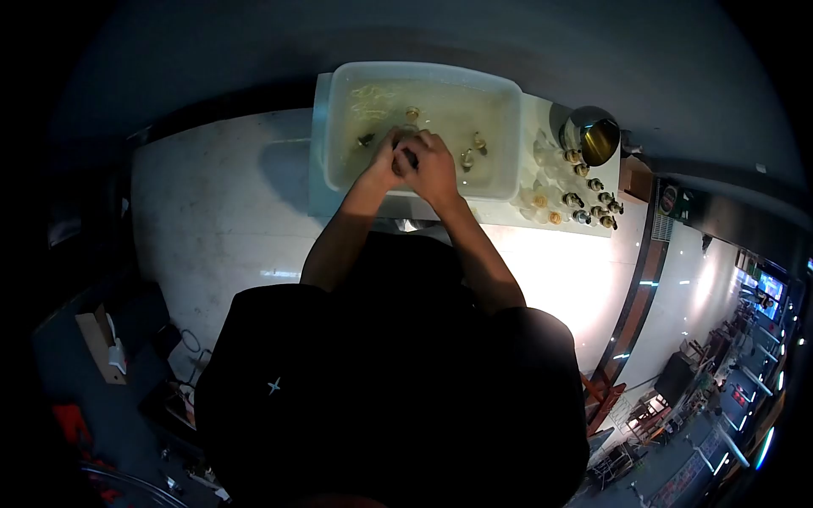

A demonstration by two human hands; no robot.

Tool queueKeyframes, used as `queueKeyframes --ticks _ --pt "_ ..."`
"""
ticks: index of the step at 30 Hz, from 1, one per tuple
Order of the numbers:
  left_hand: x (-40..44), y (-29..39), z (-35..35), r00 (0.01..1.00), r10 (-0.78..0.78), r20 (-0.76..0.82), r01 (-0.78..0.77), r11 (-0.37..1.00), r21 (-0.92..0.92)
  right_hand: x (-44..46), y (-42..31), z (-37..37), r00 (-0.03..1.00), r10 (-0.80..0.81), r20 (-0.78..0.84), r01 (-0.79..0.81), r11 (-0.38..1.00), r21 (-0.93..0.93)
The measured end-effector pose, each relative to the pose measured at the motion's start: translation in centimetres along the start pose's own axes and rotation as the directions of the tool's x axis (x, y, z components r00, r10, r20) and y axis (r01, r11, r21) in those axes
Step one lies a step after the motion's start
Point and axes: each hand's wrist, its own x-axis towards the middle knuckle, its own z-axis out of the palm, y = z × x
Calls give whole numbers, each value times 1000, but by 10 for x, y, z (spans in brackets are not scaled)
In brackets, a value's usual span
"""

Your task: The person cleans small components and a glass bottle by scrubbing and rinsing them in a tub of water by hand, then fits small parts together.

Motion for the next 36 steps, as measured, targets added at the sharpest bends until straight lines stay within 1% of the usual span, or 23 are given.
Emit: queueKeyframes --ticks 3,4,6,7,9,10,14,17,18,19,20,21,23,24,26,27,28,30,31,33,34,35,36 --pt "1 -1 -8 998 -63 11 63 998 18 0 7 -10 984 -165 63 159 984 81" --pt "10 -1 -21 997 -75 20 72 990 121 -1 22 -6 989 -95 111 87 994 69" --pt "25 -1 -40 994 -105 35 88 942 324 3 47 9 989 149 -25 -143 978 148" --pt "20 0 -32 992 -122 -19 121 945 302 7 62 15 960 268 -87 -247 949 196" --pt "4 1 -11 980 -154 -126 182 950 254 5 110 32 861 501 -86 -482 858 177" --pt "4 2 -10 984 -135 -118 160 956 244 1 134 41 791 606 -87 -587 791 172" --pt "23 3 -25 987 -134 -90 150 967 207 -25 202 78 581 805 -124 -812 562 -154" --pt "35 2 -40 986 -147 -84 161 968 191 -32 218 94 499 861 -98 -866 493 -81" --pt "37 0 -43 985 -148 -84 162 969 187 -30 220 89 391 886 250 -906 323 273" --pt "41 -2 -46 983 -156 -95 170 972 163 -26 218 78 351 736 579 -861 9 509" --pt "46 -3 -49 981 -165 -105 179 974 140 -21 216 70 390 451 803 -741 -364 564" --pt "50 -3 -50 978 -173 -115 186 976 116 -14 207 65 443 468 764 -725 -314 613" --pt "48 -3 -48 988 -113 -108 142 940 311 5 172 59 545 493 678 -683 -209 700" --pt "45 -5 -46 991 -86 -102 120 907 404 19 136 51 516 686 514 -698 -11 716" --pt "40 -8 -41 993 -65 -101 103 894 437 24 117 52 692 639 337 -705 498 505" --pt "39 -8 -37 994 -53 -97 92 885 456 29 109 51 779 567 269 -628 704 333" --pt "35 -7 -33 997 -43 -64 68 869 491 31 89 43 836 515 190 -542 830 131" --pt "29 -5 -28 1000 -23 5 16 835 550 23 73 43 927 363 91 -372 921 114" --pt "34 -3 -32 998 -42 53 15 904 428 20 60 40 960 278 45 -281 955 98" --pt "40 2 -39 986 -64 153 40 987 155 12 33 30 973 219 76 -229 961 155" --pt "30 1 -35 996 -22 82 11 990 142 10 23 24 981 171 93 -185 966 180" --pt "40 2 -46 988 -58 141 48 996 75 8 17 22 987 122 108 -143 968 208" --pt "64 1 -68 976 -89 200 88 996 10 5 18 18 992 -12 122 -8 986 168"
